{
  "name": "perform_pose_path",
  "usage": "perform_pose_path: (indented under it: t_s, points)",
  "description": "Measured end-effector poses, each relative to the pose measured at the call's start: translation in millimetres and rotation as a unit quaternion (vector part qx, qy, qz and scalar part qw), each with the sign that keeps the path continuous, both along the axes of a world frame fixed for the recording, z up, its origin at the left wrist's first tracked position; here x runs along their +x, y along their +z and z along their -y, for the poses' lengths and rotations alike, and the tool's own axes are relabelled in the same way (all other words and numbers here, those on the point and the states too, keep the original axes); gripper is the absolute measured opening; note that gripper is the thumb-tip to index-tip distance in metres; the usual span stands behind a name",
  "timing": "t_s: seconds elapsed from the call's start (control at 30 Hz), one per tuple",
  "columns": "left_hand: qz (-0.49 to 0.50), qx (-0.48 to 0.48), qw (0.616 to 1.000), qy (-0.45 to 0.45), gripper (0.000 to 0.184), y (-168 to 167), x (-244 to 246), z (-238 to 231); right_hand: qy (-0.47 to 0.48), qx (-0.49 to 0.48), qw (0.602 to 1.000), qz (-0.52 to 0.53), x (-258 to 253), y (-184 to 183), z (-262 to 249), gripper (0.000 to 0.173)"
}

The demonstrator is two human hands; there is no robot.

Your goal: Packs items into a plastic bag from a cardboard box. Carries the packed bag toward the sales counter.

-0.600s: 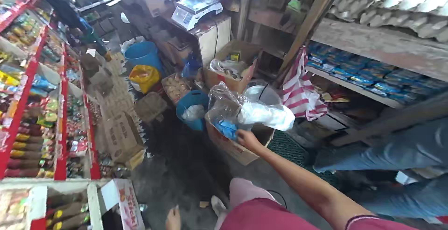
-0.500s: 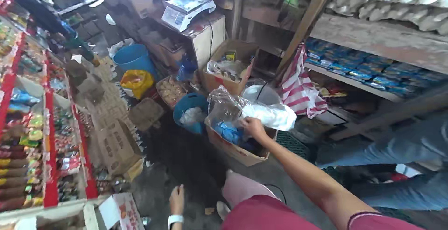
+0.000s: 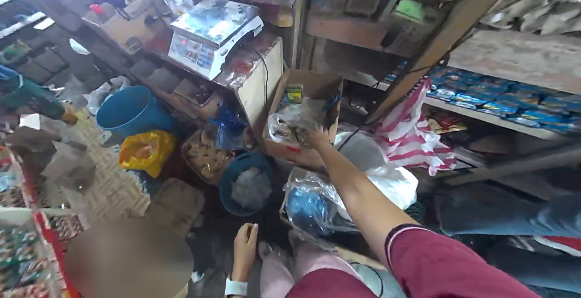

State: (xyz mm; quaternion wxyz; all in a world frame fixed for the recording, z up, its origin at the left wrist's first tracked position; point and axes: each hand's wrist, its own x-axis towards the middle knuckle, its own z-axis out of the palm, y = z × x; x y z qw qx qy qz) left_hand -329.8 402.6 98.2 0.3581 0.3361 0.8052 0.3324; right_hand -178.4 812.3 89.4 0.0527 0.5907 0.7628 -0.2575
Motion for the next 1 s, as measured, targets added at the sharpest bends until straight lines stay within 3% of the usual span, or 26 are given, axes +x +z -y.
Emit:
perform_pose_path:
  t_s: [0.1, 0.23, 0.43, 0.6, 0.67, 0.77, 0.87, 1.0]
  points:
    - [0.007, 0.006, 0.999, -0.042, 0.031, 1.3, -40.1, -31.0, -0.086, 0.026, 0.996, 0.011, 1.8, -3.3, -25.7, 0.052]
    - [0.005, 0.02, 0.992, -0.127, 0.03, 7.0, -96.1, -89.5, -0.19, 0.082, 0.967, -0.149, 17.6, 34.8, -58.0, 0.033]
    - [-0.054, 0.037, 0.972, -0.226, 0.036, 39.9, -131.4, -218.1, -0.307, 0.084, 0.917, -0.239, 13.9, 77.2, -41.4, 0.025]
    - [-0.009, -0.041, 0.982, -0.183, 0.082, 38.2, -108.4, -324.8, -0.184, 0.151, 0.925, -0.295, -16.7, 137.6, -20.5, 0.023]
    - [-0.017, -0.065, 0.984, -0.164, 0.089, 29.7, -97.6, -351.3, -0.114, 0.157, 0.928, -0.318, -20.2, 153.4, -16.0, 0.021]
    - [-0.057, -0.104, 0.975, -0.19, 0.068, 17.5, -92.3, -368.1, -0.072, 0.137, 0.945, -0.288, -7.3, 152.6, -26.4, 0.024]
    - [-0.094, -0.102, 0.969, -0.204, 0.047, 9.3, -95.8, -368.9, -0.079, 0.122, 0.959, -0.243, 18.3, 128.6, -36.9, 0.028]
    - [-0.051, -0.048, 0.981, -0.181, 0.032, 3.4, -103.9, -361.3, -0.124, 0.085, 0.969, -0.197, 39.3, 98.4, -26.6, 0.03]
